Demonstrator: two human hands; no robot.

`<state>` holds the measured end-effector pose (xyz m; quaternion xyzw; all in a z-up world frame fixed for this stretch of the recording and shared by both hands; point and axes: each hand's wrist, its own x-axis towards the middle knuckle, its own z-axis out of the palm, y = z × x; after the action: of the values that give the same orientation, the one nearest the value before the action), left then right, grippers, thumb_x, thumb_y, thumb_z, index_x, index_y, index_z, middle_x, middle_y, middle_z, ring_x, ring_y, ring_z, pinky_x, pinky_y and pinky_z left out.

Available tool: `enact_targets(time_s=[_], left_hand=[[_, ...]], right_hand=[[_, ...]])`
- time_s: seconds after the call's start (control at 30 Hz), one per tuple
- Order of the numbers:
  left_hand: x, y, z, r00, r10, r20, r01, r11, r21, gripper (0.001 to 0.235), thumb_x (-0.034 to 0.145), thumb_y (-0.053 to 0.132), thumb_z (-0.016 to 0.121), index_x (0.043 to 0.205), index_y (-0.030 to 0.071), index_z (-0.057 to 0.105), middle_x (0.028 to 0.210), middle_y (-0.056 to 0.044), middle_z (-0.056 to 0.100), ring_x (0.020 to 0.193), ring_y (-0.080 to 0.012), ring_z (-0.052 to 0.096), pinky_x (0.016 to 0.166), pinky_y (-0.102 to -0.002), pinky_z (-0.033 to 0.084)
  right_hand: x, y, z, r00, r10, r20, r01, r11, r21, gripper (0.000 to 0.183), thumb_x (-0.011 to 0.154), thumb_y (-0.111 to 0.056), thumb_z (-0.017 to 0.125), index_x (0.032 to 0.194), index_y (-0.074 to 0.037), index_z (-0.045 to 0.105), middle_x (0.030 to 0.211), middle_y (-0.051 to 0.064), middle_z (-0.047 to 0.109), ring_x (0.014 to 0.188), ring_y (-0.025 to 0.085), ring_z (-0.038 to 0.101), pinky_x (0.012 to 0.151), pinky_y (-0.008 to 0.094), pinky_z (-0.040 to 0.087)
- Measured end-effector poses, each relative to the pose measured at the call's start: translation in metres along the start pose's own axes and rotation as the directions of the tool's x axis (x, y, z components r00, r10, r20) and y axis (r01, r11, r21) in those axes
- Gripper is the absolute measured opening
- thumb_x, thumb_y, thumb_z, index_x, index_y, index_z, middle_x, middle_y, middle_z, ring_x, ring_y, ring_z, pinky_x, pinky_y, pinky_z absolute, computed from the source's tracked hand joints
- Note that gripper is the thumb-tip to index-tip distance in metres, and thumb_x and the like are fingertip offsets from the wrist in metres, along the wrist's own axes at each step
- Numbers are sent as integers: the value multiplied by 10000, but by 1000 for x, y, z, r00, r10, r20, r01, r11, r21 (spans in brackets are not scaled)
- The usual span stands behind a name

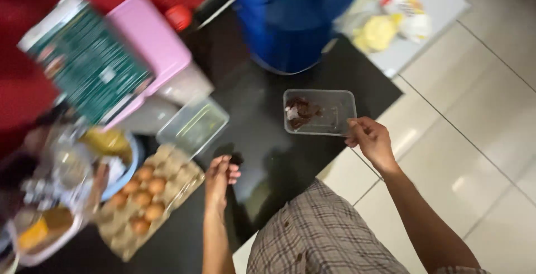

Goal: Washing a few items at a sink, organizing a prep counter, and wiping down a glass tabletop.

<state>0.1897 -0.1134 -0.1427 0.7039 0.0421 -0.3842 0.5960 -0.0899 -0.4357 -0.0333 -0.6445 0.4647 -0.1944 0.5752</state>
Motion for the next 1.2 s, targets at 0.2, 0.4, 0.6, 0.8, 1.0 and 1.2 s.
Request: enact_targets(time_s=[0.2,0.4,0.6,0.8,1.0,1.2], left_hand=[[13,9,37,994,-6,111,-2,998,64,282,1029,294,558,1169,78,674,859,-57,724,711,-151,686,612,-283,507],[13,14,60,994,-49,94,42,996,79,299,1030,298,558,1174,59,664,871,-71,718,732,-158,677,624,-294,497],[0,22,78,997,-33,64,29,997,71,308,1031,308,572,1169,50,668,878,-67,716,737,-152,673,645,-287,504],[10,13,106,977,-28,212,19,999,44,300,1021,293,583,1176,56,681,877,-82,710,737,-160,674,651,-299,512],[8,41,189,905,-71,419,24,993,115,357,991,312,548,1239,78,656,1024,-103,766,884,-186,737,768,-312,564],[-10,91,355,715,8,699,-26,1000,15,503,1023,370,531,1416,55,537,1235,-149,728,1046,-229,726,879,-333,562]], right_hand=[[25,56,-101,972,18,-232,20,987,157,243,1059,-122,524,1140,57,667,890,115,728,715,156,694,631,287,552],[53,86,-166,882,-3,-471,120,968,219,205,1102,-133,548,1122,55,626,886,154,696,705,190,694,641,301,576],[65,72,-187,806,60,-588,95,969,230,181,1105,-117,556,1070,54,602,866,160,683,700,202,694,631,309,576],[46,73,-198,808,45,-588,131,958,254,148,1090,-102,575,1063,34,627,863,143,679,680,196,686,621,300,571],[39,85,-226,829,79,-554,44,978,204,164,1072,-90,571,1073,53,651,859,157,691,686,195,691,605,307,569],[81,120,-293,881,2,-473,65,990,127,223,1098,-99,530,1091,87,652,995,113,720,755,188,707,655,300,573]])
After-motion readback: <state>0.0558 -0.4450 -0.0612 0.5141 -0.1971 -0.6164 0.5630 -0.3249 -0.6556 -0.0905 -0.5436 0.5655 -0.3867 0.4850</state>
